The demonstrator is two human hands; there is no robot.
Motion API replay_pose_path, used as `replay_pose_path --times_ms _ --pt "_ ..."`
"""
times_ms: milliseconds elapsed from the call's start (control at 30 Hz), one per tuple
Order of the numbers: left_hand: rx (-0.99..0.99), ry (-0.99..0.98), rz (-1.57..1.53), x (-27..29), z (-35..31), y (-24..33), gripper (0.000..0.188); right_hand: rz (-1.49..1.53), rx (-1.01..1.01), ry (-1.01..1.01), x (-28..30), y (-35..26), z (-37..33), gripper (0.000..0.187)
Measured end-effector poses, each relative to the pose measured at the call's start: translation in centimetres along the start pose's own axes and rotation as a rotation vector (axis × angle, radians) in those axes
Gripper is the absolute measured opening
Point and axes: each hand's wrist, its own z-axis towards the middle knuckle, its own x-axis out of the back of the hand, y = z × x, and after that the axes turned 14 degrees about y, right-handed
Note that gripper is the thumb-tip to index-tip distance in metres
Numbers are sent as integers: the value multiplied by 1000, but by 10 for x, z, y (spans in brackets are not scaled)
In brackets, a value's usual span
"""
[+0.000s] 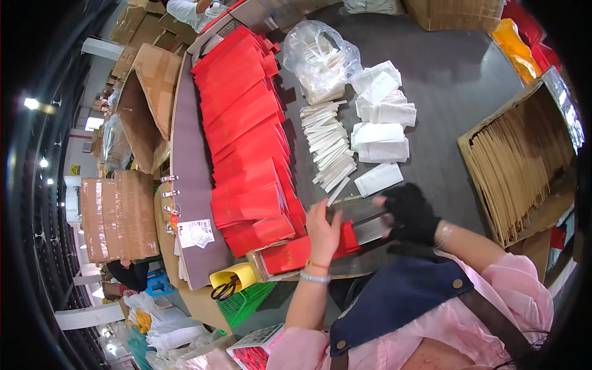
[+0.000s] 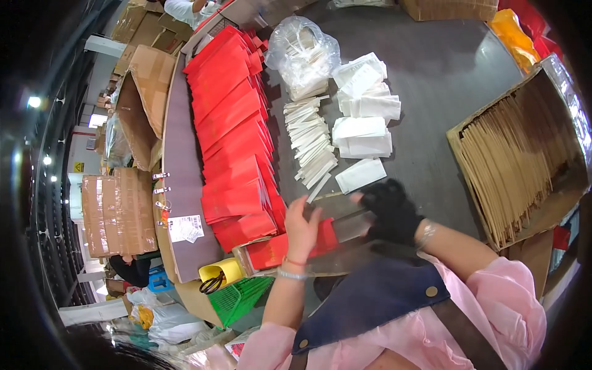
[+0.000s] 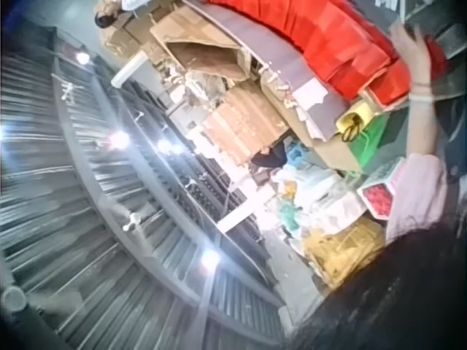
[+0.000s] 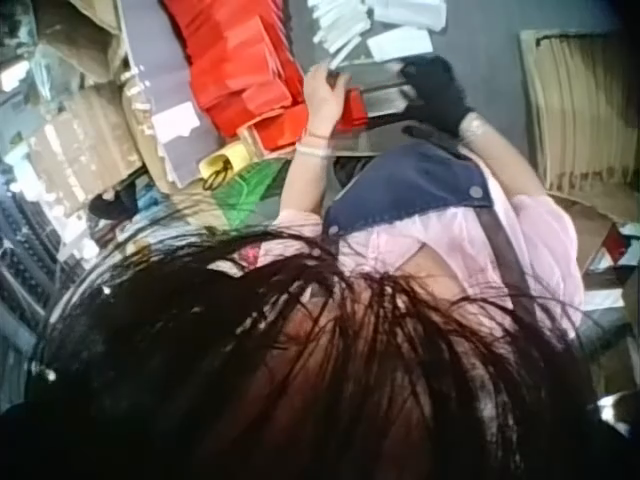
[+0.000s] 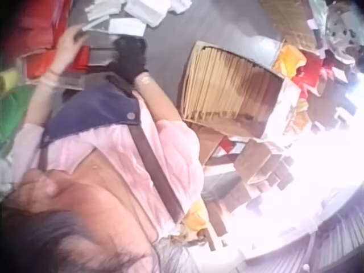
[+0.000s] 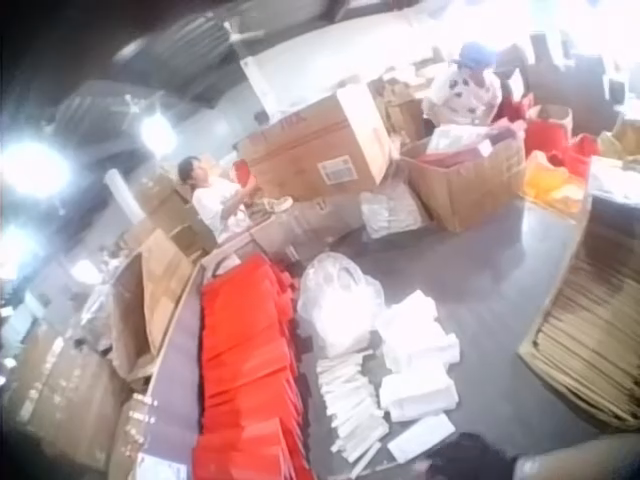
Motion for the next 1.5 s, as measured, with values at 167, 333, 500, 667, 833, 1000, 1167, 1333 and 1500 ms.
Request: replay_pose_path --times_ms 167,333,500,667,833,1000,1167,1333,1500 --pt "-227 33 322 -13 35 -8 12 -183 -401 553 113 82 -61 43" --pt "-324 -7 157 -21 39 4 9 -647 -760 665 228 169 -195 36" --pt "-433 -10 37 -53 42 55 18 -842 -854 395 222 193 -219 37" --pt "-415 -23 50 -67 42 49 33 -933 -924 202 217 183 -200 39" --pt "-434 -31 -5 -71 44 48 33 -980 -940 332 220 196 -226 38" --pt "-448 -16 1 -65 43 51 26 -305 -727 995 210 126 -152 27" --pt "0 -300 -172 -31 37 83 17 84 -688 568 146 32 -66 11" --pt "-364 -323 120 -11 -3 63 26 16 -319 115 92 17 -29 30" --pt "-209 -99 61 15 -21 57 41 -47 -299 -73 69 34 -33 29"
